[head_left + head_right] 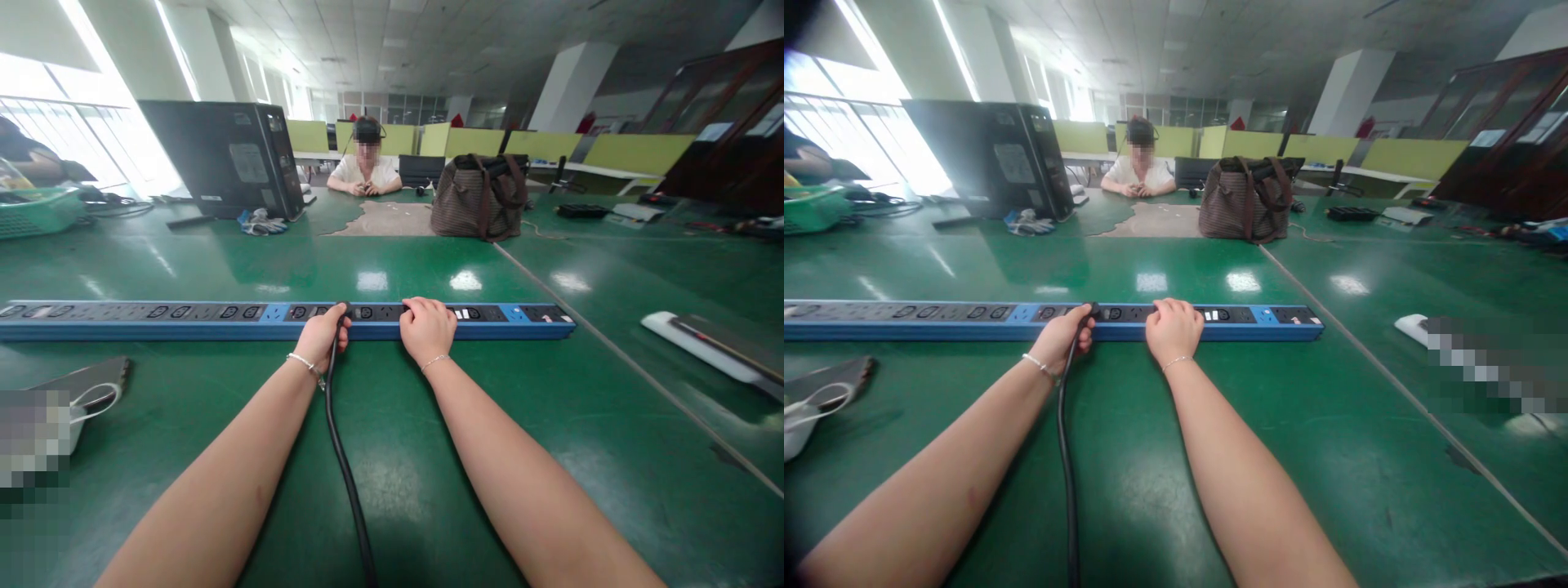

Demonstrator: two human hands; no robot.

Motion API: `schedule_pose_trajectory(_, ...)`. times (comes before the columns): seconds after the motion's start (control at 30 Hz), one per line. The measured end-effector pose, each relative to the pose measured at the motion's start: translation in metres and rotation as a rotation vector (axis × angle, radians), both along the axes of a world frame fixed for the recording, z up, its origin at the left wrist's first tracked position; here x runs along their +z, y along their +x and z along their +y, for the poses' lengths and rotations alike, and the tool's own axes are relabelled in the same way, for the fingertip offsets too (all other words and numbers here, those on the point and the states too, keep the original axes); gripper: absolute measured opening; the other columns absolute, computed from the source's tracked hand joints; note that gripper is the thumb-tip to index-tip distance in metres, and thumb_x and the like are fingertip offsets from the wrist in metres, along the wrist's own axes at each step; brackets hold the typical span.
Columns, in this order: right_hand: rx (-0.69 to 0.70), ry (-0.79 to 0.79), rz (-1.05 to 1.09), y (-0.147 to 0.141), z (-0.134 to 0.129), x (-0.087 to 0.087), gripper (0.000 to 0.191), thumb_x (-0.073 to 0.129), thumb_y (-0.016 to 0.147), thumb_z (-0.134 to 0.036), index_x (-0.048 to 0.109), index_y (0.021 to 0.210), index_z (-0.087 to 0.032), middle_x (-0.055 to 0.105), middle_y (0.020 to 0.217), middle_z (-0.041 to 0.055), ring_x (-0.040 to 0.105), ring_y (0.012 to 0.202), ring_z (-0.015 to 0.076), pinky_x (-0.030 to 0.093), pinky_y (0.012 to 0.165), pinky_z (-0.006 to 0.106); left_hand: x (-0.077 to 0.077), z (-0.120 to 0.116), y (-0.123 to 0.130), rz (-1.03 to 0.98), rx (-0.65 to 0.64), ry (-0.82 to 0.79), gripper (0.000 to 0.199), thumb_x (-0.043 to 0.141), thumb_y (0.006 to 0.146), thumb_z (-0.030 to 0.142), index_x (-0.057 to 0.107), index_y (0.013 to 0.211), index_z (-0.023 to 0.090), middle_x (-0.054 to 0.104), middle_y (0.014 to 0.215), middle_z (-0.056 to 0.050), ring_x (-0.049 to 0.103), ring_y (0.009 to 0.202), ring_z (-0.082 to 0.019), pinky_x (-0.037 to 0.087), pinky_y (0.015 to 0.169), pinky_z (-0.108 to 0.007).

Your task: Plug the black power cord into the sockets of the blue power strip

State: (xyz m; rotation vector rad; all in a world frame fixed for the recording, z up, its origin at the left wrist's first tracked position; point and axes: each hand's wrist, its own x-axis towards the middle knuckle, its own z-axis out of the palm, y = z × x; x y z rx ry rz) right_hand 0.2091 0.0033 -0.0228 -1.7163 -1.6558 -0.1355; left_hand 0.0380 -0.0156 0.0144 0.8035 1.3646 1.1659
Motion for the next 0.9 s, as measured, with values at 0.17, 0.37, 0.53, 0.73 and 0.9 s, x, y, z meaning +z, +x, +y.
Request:
schedule_pose_trajectory(0.17, -0.004, -0.008, -0.018, 0.000, 0.000, 0.000, 0.034, 0.043, 0.084, -0.021, 0.071, 0.102, -0.025, 0.069, 0.113, 0.0012, 0.052, 0.107, 0.0210, 0.029, 0.091, 0.038, -0.007, 0.001, 0.000, -0.013, 0.018, 0.024, 0.028, 0.053, 0.081, 0.035, 0.051, 0.061, 0.016, 0.040, 0.038, 0.006, 0.036, 0.032, -0.006, 0.028, 0.035, -0.018)
schedule_pose_trajectory(0.37, -0.009, 0.008, -0.004, 0.000, 0.000, 0.000, 0.033, 0.044, 0.083, -0.021, 0.071, 0.101, -0.026, 0.069, 0.112, 0.0008, 0.052, 0.107, 0.0209, 0.028, 0.091, 0.038, 0.023, -0.006, 0.004, 0.004, 0.020, 0.164, 0.030, 0.052, 0.081, 0.038, 0.051, 0.059, 0.017, 0.039, 0.038, 0.005, 0.035, 0.034, -0.006, 0.028, 0.037, -0.019)
schedule_pose_trajectory(0.53, 0.004, 0.021, -0.001, 0.000, 0.000, -0.002, 0.033, 0.044, 0.083, -0.021, 0.071, 0.101, -0.025, 0.069, 0.111, 0.0012, 0.052, 0.107, 0.0214, 0.028, 0.091, 0.038, 0.075, -0.017, -0.013, -0.045, 0.021, 0.406, 0.029, 0.047, 0.085, 0.037, 0.049, 0.063, 0.019, 0.032, 0.036, 0.006, 0.028, 0.032, -0.006, 0.022, 0.035, -0.020)
schedule_pose_trajectory(0.73, 0.001, 0.037, 0.014, 0.000, 0.001, -0.003, 0.033, 0.044, 0.083, -0.021, 0.072, 0.099, -0.025, 0.070, 0.110, 0.0022, 0.053, 0.105, 0.0220, 0.029, 0.090, 0.038, 0.077, -0.011, -0.091, -0.114, 0.015, 0.112, 0.041, 0.032, 0.094, 0.042, 0.040, 0.061, 0.019, 0.019, 0.035, 0.008, 0.017, 0.033, -0.003, 0.016, 0.038, -0.016)
schedule_pose_trajectory(0.9, -0.019, 0.035, 0.023, -0.001, 0.003, -0.003, 0.032, 0.044, 0.082, -0.021, 0.072, 0.098, -0.025, 0.070, 0.108, 0.0020, 0.052, 0.105, 0.0222, 0.027, 0.090, 0.039, 0.078, 0.002, -0.127, 0.178, -0.038, -0.119, 0.042, 0.030, 0.096, 0.041, 0.039, 0.061, 0.019, 0.022, 0.033, 0.007, 0.018, 0.033, -0.003, 0.011, 0.041, -0.015)
